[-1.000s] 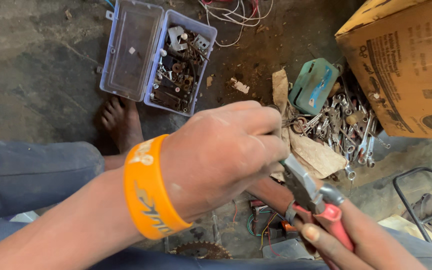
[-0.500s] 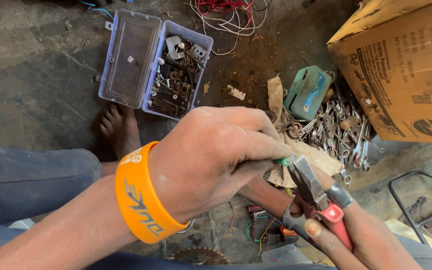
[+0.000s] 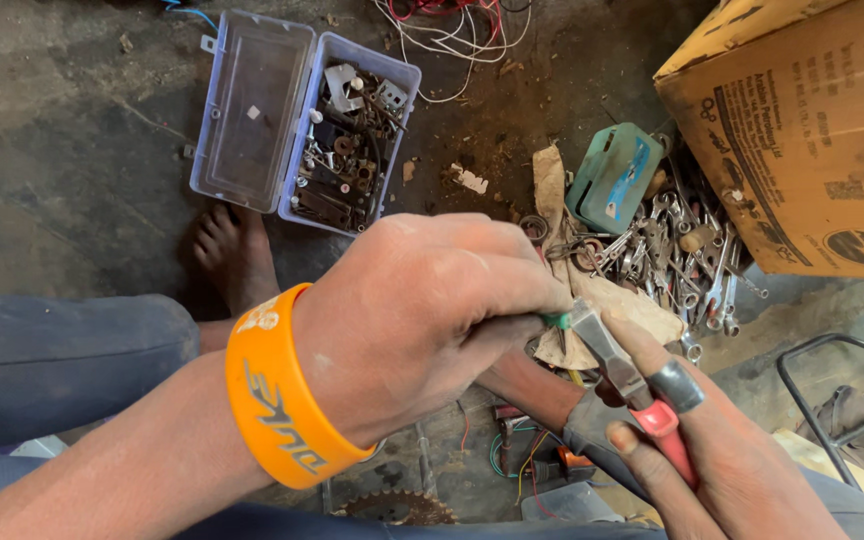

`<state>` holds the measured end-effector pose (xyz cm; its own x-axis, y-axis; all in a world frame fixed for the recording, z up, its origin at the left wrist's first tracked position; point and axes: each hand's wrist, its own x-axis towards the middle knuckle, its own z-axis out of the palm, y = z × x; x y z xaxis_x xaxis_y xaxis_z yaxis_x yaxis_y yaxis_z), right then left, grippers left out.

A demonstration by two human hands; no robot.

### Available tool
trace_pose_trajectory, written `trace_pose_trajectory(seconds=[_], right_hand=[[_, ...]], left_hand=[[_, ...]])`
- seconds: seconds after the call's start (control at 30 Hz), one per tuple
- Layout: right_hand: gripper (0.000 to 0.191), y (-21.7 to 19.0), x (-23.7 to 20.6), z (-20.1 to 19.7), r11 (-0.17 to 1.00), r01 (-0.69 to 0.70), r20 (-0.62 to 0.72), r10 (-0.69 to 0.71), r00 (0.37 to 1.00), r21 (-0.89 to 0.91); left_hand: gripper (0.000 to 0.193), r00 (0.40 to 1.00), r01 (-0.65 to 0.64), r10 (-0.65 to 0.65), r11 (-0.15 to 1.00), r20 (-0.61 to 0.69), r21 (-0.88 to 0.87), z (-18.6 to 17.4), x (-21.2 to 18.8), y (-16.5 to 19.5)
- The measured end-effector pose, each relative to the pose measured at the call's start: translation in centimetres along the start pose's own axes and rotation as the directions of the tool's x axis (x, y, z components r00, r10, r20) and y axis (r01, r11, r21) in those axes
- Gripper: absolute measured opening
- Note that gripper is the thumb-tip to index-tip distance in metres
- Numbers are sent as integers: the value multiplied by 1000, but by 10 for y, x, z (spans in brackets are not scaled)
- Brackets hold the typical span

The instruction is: The person sits on the floor and sorts through small metal parts in a plastic box, then uses pliers to strip the insulation from a green wire and a screwdriver to adjust a small green component. The workspace is cluttered with tools and wires.

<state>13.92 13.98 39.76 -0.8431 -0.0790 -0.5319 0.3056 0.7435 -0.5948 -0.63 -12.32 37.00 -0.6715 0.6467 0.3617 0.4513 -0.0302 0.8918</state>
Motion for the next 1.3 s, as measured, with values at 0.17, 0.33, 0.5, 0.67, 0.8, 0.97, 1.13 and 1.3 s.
trace_pose_trajectory(seconds=[0.17,0.33,0.5,0.67,0.8,0.97,1.13,1.3], right_hand=[[79,-4,0,2,1000,-29,8,29,1000,-12],[79,-2,-1,2,993,-119,62,120,991,-26],[80,0,0,1,999,-51,42,50,998,17],[79,0,1,5,967,-215,57,224,973,-134],[80,-2,4,7,992,-117,53,119,991,-54],[76,-11,10,12,987,0,75,13,997,-162],[79,-21,17,24,942,-258,65,278,958,-216],[61,-12,19,21,946,-320,192,324,927,-49]], left_hand=[[19,1000,-5,4,1000,27,13,-1,1,-1],[20,999,17,-18,1000,46,19,0,0,-3],[21,999,22,-22,1000,27,-2,0,-1,-4],[22,999,45,-45,999,31,-21,-1,-1,-4],[20,1000,3,-3,1000,20,-3,0,-1,-4],[18,999,-12,10,999,37,51,1,-3,-6],[17,964,266,-266,964,15,11,7,-1,-10],[16,643,761,-735,581,216,-289,10,5,-16]])
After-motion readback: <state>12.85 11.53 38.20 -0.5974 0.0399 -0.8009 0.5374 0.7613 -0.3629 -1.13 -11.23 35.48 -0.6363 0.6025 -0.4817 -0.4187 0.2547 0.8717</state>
